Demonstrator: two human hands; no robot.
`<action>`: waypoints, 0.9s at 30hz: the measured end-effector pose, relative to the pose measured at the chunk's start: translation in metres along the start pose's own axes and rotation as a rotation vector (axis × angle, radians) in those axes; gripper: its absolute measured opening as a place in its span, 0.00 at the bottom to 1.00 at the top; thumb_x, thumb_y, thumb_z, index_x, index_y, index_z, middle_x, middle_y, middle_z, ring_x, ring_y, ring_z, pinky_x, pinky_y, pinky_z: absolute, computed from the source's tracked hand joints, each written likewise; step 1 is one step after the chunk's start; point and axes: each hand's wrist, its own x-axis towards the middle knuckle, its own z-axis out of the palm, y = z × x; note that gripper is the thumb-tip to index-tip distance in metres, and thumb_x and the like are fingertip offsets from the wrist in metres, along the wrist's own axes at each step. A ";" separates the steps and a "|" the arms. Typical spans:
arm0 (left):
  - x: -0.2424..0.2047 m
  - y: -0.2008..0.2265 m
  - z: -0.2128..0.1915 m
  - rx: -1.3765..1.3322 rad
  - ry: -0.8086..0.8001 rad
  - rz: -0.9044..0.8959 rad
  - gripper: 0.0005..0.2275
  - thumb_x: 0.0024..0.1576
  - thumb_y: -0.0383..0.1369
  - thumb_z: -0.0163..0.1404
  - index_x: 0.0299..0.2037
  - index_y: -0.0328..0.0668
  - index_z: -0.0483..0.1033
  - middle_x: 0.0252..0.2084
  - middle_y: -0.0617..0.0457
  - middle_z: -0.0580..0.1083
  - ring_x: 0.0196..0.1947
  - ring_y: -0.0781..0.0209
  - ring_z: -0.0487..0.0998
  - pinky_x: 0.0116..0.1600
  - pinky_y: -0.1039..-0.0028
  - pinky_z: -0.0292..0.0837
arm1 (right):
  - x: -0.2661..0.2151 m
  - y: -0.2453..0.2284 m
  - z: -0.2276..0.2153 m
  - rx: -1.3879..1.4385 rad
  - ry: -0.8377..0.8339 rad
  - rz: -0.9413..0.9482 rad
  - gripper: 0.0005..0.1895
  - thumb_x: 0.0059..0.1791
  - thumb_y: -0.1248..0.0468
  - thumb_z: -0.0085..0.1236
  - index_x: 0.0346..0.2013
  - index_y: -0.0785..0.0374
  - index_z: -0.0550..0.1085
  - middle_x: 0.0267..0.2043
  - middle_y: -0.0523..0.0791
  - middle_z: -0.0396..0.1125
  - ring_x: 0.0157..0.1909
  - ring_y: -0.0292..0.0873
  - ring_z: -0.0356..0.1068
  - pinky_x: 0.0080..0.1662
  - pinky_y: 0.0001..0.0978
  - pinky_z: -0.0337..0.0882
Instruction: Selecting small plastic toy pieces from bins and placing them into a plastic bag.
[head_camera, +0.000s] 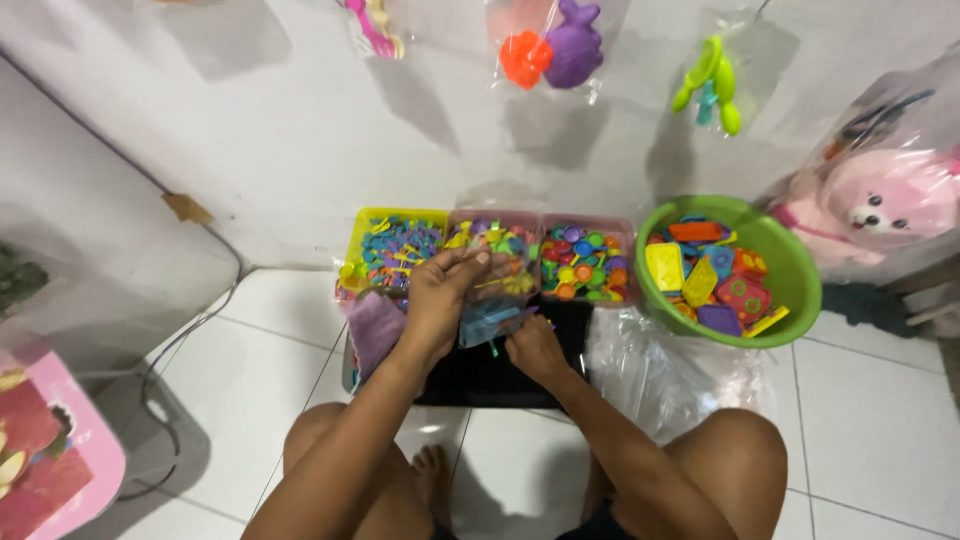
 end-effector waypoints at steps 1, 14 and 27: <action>0.004 -0.004 -0.002 -0.004 -0.006 -0.004 0.11 0.55 0.24 0.58 0.46 0.25 0.77 0.38 0.36 0.81 0.36 0.47 0.85 0.42 0.60 0.84 | -0.002 0.004 0.003 0.109 0.007 0.181 0.05 0.42 0.72 0.55 0.22 0.64 0.70 0.21 0.45 0.61 0.28 0.50 0.65 0.35 0.40 0.67; 0.018 -0.025 0.020 0.055 -0.109 -0.107 0.12 0.57 0.24 0.56 0.49 0.23 0.78 0.39 0.38 0.81 0.37 0.50 0.84 0.41 0.66 0.83 | 0.043 0.050 -0.161 0.926 0.612 0.651 0.13 0.46 0.77 0.58 0.44 0.68 0.76 0.38 0.48 0.71 0.35 0.36 0.74 0.38 0.28 0.79; 0.013 -0.047 0.035 0.143 -0.232 -0.128 0.12 0.58 0.27 0.57 0.49 0.26 0.80 0.34 0.42 0.82 0.33 0.59 0.83 0.40 0.70 0.82 | 0.074 0.031 -0.207 0.586 0.506 0.277 0.11 0.41 0.74 0.67 0.38 0.64 0.81 0.36 0.46 0.74 0.45 0.41 0.72 0.55 0.33 0.69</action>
